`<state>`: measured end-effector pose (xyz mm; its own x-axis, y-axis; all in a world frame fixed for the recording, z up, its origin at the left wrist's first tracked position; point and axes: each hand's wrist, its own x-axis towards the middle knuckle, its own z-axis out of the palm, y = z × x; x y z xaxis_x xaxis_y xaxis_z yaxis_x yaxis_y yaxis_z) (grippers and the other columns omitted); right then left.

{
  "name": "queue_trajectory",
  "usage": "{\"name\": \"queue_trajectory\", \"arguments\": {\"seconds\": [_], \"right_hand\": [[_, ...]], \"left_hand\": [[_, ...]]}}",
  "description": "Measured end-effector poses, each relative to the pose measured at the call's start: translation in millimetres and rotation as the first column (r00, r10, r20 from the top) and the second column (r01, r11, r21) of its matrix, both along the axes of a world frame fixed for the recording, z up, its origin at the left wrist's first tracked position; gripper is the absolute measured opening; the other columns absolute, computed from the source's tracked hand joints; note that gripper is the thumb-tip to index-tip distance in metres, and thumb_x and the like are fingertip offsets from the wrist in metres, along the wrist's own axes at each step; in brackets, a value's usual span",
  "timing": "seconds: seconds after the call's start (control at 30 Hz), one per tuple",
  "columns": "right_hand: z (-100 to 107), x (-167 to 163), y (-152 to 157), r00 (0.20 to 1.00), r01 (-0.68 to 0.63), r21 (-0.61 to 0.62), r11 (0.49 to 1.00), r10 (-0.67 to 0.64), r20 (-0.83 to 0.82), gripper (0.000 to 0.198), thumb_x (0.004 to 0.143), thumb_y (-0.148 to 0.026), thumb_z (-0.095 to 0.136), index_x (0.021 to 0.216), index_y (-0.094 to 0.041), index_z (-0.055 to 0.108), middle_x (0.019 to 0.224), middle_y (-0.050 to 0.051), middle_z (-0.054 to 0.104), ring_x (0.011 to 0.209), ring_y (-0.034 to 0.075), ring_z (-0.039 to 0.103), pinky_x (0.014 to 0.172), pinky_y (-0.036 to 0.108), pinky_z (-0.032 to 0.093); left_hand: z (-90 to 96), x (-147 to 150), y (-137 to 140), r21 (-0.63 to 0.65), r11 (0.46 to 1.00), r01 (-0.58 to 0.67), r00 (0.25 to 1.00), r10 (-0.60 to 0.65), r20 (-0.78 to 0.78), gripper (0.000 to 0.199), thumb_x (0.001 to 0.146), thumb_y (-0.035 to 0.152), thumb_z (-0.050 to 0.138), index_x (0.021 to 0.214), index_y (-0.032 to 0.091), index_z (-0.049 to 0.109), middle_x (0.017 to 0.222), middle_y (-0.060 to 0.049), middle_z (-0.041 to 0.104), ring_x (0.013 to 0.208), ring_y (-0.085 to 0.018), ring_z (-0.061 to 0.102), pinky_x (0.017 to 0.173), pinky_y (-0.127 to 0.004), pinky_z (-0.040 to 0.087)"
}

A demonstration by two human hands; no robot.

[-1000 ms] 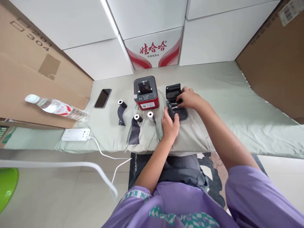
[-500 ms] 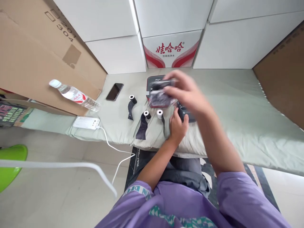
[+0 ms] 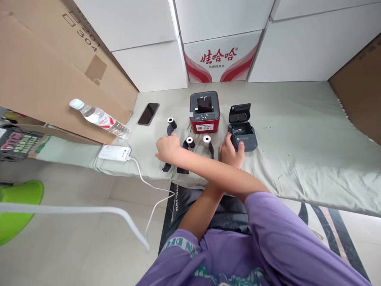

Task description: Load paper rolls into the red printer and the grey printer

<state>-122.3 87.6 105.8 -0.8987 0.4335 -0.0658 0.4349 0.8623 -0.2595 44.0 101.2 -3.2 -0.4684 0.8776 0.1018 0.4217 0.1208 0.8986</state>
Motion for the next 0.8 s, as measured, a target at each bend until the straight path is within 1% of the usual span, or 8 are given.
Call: {"name": "queue_trajectory", "arguments": {"seconds": [0.07, 0.13, 0.23, 0.33, 0.43, 0.63, 0.7, 0.8], "right_hand": [[15.4, 19.7, 19.8, 0.995, 0.09, -0.002, 0.996, -0.09, -0.049, 0.045, 0.101, -0.038, 0.045, 0.125, -0.012, 0.073, 0.12, 0.02, 0.077, 0.111, 0.031, 0.073, 0.104, 0.05, 0.047], [29.5, 41.9, 40.8, 0.99, 0.139, -0.017, 0.99, -0.139, 0.005, 0.042, 0.101, -0.03, 0.044, 0.123, -0.009, 0.073, 0.123, 0.023, 0.075, 0.113, 0.032, 0.071, 0.101, 0.049, 0.045], [35.7, 69.3, 60.3, 0.986, 0.003, -0.014, 1.0, -0.001, 0.168, 0.033, 0.09, -0.016, 0.058, 0.118, -0.013, 0.077, 0.12, 0.018, 0.076, 0.117, 0.033, 0.066, 0.105, 0.048, 0.039], [22.4, 81.7, 59.0, 0.978, -0.058, 0.077, 0.995, 0.041, 0.207, 0.034, 0.087, -0.007, 0.057, 0.114, -0.013, 0.077, 0.121, 0.017, 0.073, 0.115, 0.032, 0.065, 0.108, 0.047, 0.036], [2.6, 83.1, 49.6, 0.988, 0.009, 0.174, 0.985, -0.036, 0.151, 0.037, 0.088, -0.001, 0.049, 0.115, -0.007, 0.075, 0.129, 0.024, 0.065, 0.108, 0.03, 0.068, 0.098, 0.042, 0.043], [-14.4, 90.1, 50.7, 0.994, 0.048, 0.164, 0.985, -0.063, 0.089, 0.045, 0.085, 0.006, 0.04, 0.117, -0.006, 0.069, 0.134, 0.028, 0.056, 0.104, 0.029, 0.068, 0.071, 0.033, 0.046], [-13.1, 96.7, 58.2, 1.0, -0.031, 0.107, 0.994, 0.031, 0.004, 0.049, 0.083, 0.007, 0.039, 0.121, -0.011, 0.064, 0.133, 0.023, 0.057, 0.1, 0.026, 0.065, 0.07, 0.031, 0.043], [-10.0, 104.9, 71.4, 0.947, -0.22, -0.144, 0.965, 0.176, -0.27, 0.043, 0.086, 0.001, 0.044, 0.123, -0.017, 0.057, 0.114, 0.01, 0.064, 0.087, 0.018, 0.059, 0.074, 0.029, 0.043]], "left_hand": [[-2.6, 2.4, 0.9, -0.005, 1.0, 0.001, 1.0, -0.001, 0.025, 0.056, 0.1, 0.037, 0.056, 0.151, 0.018, 0.046, 0.153, -0.014, 0.059, 0.144, -0.031, 0.054, 0.123, -0.047, 0.041], [-6.8, 6.0, 3.4, 0.013, 1.0, -0.006, 0.997, 0.005, 0.073, 0.057, 0.102, 0.039, 0.053, 0.153, 0.016, 0.042, 0.156, -0.016, 0.055, 0.148, -0.029, 0.049, 0.126, -0.047, 0.037], [-10.7, 10.4, 7.2, 0.046, 0.999, -0.015, 0.989, 0.008, 0.145, 0.058, 0.101, 0.037, 0.052, 0.154, 0.016, 0.038, 0.161, -0.017, 0.048, 0.152, -0.026, 0.044, 0.129, -0.043, 0.033], [-4.7, 9.8, 5.6, 0.019, 1.0, -0.008, 0.99, 0.005, 0.143, 0.058, 0.099, 0.036, 0.055, 0.152, 0.017, 0.039, 0.161, -0.017, 0.049, 0.151, -0.028, 0.045, 0.129, -0.043, 0.034], [7.2, 5.9, -0.7, -0.006, 1.0, 0.005, 0.995, -0.004, 0.102, 0.057, 0.099, 0.036, 0.055, 0.152, 0.021, 0.04, 0.16, -0.015, 0.051, 0.148, -0.029, 0.049, 0.128, -0.046, 0.034], [4.7, 6.2, -3.4, 0.003, 0.999, 0.053, 0.991, -0.053, 0.126, 0.065, 0.1, 0.035, 0.056, 0.16, 0.027, 0.033, 0.169, -0.011, 0.04, 0.156, -0.028, 0.039, 0.132, -0.047, 0.026], [-5.6, 8.1, 0.0, 0.018, 0.998, 0.055, 0.984, -0.057, 0.167, 0.068, 0.101, 0.035, 0.056, 0.162, 0.03, 0.028, 0.171, -0.008, 0.035, 0.159, -0.026, 0.034, 0.133, -0.045, 0.023], [-17.7, 8.2, 3.9, 0.05, 0.997, 0.066, 0.985, -0.073, 0.156, 0.074, 0.099, 0.037, 0.06, 0.164, 0.029, 0.025, 0.173, -0.008, 0.03, 0.162, -0.026, 0.028, 0.135, -0.044, 0.02]]}}
